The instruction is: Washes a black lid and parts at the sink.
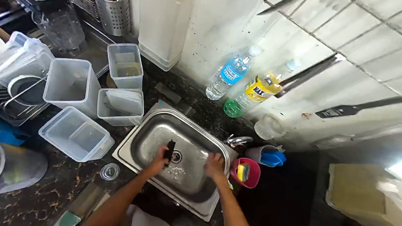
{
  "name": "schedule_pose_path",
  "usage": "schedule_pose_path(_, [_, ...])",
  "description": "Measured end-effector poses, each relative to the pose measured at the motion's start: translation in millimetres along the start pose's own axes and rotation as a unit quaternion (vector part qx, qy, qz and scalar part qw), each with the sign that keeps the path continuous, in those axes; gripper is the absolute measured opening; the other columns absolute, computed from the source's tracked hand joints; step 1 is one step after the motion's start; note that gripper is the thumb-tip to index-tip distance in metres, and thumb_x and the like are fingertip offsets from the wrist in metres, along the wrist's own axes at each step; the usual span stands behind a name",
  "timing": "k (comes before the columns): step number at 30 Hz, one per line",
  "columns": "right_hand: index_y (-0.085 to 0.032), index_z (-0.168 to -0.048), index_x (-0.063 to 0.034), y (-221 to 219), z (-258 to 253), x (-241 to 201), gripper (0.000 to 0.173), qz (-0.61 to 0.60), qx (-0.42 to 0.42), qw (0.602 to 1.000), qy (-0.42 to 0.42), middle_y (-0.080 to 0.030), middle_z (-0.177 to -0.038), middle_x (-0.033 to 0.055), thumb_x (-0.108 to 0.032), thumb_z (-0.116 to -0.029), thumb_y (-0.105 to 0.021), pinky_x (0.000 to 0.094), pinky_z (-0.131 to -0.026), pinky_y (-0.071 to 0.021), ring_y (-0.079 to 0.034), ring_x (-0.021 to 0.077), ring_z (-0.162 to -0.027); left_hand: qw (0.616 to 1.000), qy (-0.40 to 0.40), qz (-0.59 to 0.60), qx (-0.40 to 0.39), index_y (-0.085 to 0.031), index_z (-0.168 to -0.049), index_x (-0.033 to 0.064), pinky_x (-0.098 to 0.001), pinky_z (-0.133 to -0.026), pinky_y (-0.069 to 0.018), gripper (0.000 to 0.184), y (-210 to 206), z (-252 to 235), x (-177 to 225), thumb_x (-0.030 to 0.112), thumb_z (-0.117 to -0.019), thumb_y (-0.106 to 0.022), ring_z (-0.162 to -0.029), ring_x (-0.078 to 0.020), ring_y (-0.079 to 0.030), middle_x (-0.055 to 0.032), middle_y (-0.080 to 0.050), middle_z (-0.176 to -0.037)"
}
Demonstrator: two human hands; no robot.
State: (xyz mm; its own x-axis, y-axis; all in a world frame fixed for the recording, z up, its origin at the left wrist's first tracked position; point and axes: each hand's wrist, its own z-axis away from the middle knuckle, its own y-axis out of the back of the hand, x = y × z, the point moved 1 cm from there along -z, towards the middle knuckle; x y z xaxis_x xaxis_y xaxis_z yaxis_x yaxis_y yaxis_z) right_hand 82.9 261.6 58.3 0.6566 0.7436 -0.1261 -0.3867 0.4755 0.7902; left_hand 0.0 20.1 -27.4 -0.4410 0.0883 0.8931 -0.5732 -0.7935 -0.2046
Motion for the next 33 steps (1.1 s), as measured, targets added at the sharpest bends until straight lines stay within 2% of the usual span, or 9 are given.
schedule_pose_path(3, [-0.047, -0.146, 0.0064, -6.3, 30.3, -10.4, 0.054, -0.007, -0.078, 0.994, 0.074, -0.047, -0.145, 0.0354, -0.008, -0.0958, -0.061, 0.0629, -0.110, -0.0417, -0.047, 0.0519, -0.135, 0.994, 0.024, 0.097, -0.041, -0.019, -0.152, 0.0040, -0.0455, -0.085, -0.0596, 0.071, 18.9, 5.2, 49.8, 0.001, -0.0853, -0.043, -0.097, -0.0278, -0.071, -0.0189, -0.068, -0.112])
schedule_pose_path(6, [-0.056, -0.136, 0.0011, 26.0, 53.9, -6.5, 0.040, -0.046, -0.068, 0.979, 0.186, -0.067, -0.117, 0.0285, -0.026, -0.1109, -0.041, 0.0631, -0.099, -0.0488, -0.065, 0.0451, -0.112, 0.986, 0.000, 0.111, -0.122, -0.030, -0.150, 0.0094, -0.0438, -0.084, -0.0584, 0.061, 31.8, 10.2, 107.9, 0.014, -0.0893, -0.038, -0.092, -0.0256, -0.070, -0.0146, -0.069, -0.104])
schedule_pose_path(9, [-0.063, -0.126, -0.0032, 74.0, 91.7, -3.3, 0.044, -0.062, 0.020, 0.976, 0.206, -0.070, -0.106, 0.0251, -0.037, -0.1111, -0.039, 0.0655, -0.092, -0.0509, -0.068, 0.0440, -0.104, 0.973, -0.040, 0.111, -0.197, -0.046, -0.142, 0.0135, -0.0459, -0.086, -0.0599, 0.050, 38.2, 15.7, 167.0, 0.041, -0.1024, -0.033, -0.091, -0.0275, -0.072, -0.0138, -0.073, -0.100])
schedule_pose_path(13, [-0.052, -0.132, -0.0005, 134.6, 157.0, -3.9, 0.036, -0.086, 0.080, 0.983, 0.143, -0.068, -0.097, 0.0234, -0.025, -0.1085, -0.041, 0.0629, -0.083, -0.0535, -0.069, 0.0420, -0.092, 0.957, -0.078, 0.114, -0.257, -0.053, -0.133, 0.0177, -0.0452, -0.080, -0.0622, 0.039, 29.4, 31.2, 246.6, 0.038, -0.0992, -0.046, -0.084, -0.0274, -0.073, -0.0128, -0.071, -0.096])
schedule_pose_path(18, [-0.059, -0.132, -0.0062, 171.5, 212.1, 13.6, 0.032, -0.153, 0.212, 0.930, 0.257, -0.067, -0.094, 0.0138, -0.020, -0.1078, -0.043, 0.0519, -0.078, -0.0559, -0.066, 0.0273, -0.083, 0.950, -0.098, 0.118, -0.273, -0.059, -0.127, 0.0190, -0.0460, -0.075, -0.0622, 0.034, 10.7, 52.2, 313.7, 0.033, -0.0999, -0.044, -0.079, -0.0250, -0.071, -0.0097, -0.069, -0.092])
schedule_pose_path(24, [-0.061, -0.135, -0.0160, 184.1, 258.9, 32.2, 0.039, -0.142, 0.276, 0.907, 0.286, -0.069, -0.096, 0.0013, -0.035, -0.1094, -0.038, 0.0360, -0.080, -0.0562, -0.066, 0.0103, -0.085, 0.948, -0.055, 0.168, -0.266, -0.064, -0.118, 0.0183, -0.0448, -0.082, -0.0597, 0.040, -12.2, 81.5, 347.9, 0.030, -0.1061, -0.028, -0.084, -0.0217, -0.069, -0.0061, -0.067, -0.094])
schedule_pose_path(28, [-0.062, -0.138, -0.0148, 184.2, 276.6, 39.8, 0.042, -0.152, 0.285, 0.892, 0.317, -0.071, -0.103, 0.0015, -0.035, -0.1097, -0.039, 0.0305, -0.081, -0.0557, -0.065, 0.0073, -0.088, 0.937, -0.062, 0.180, -0.294, -0.066, -0.116, 0.0182, -0.0427, -0.082, -0.0596, 0.042, -22.7, 90.9, 355.3, 0.036, -0.1070, -0.029, -0.087, -0.0205, -0.069, -0.0051, -0.069, -0.097])
schedule_pose_path(31, [-0.062, -0.134, -0.0092, 166.6, 271.1, 40.4, 0.035, -0.313, 0.211, 0.850, 0.367, -0.065, -0.091, -0.0022, -0.027, -0.1097, -0.044, 0.0199, -0.063, -0.0498, -0.056, 0.0015, -0.071, 0.934, -0.079, 0.180, -0.300, -0.068, -0.120, 0.0230, -0.0420, -0.086, -0.0604, 0.043, -20.1, 89.3, 333.5, 0.057, -0.1003, -0.051, -0.088, -0.0174, -0.070, -0.0004, -0.070, -0.097])
schedule_pose_path(33, [-0.060, -0.137, -0.0089, 124.0, 243.1, 35.9, 0.036, -0.494, 0.113, 0.786, 0.353, -0.062, -0.085, -0.0064, -0.021, -0.1069, -0.045, 0.0174, -0.053, -0.0434, -0.050, -0.0003, -0.062, 0.942, -0.084, 0.196, -0.260, -0.065, -0.126, 0.0259, -0.0441, -0.088, -0.0609, 0.043, -11.3, 73.3, 281.2, 0.048, -0.0895, -0.073, -0.086, -0.0176, -0.071, 0.0003, -0.071, -0.095])
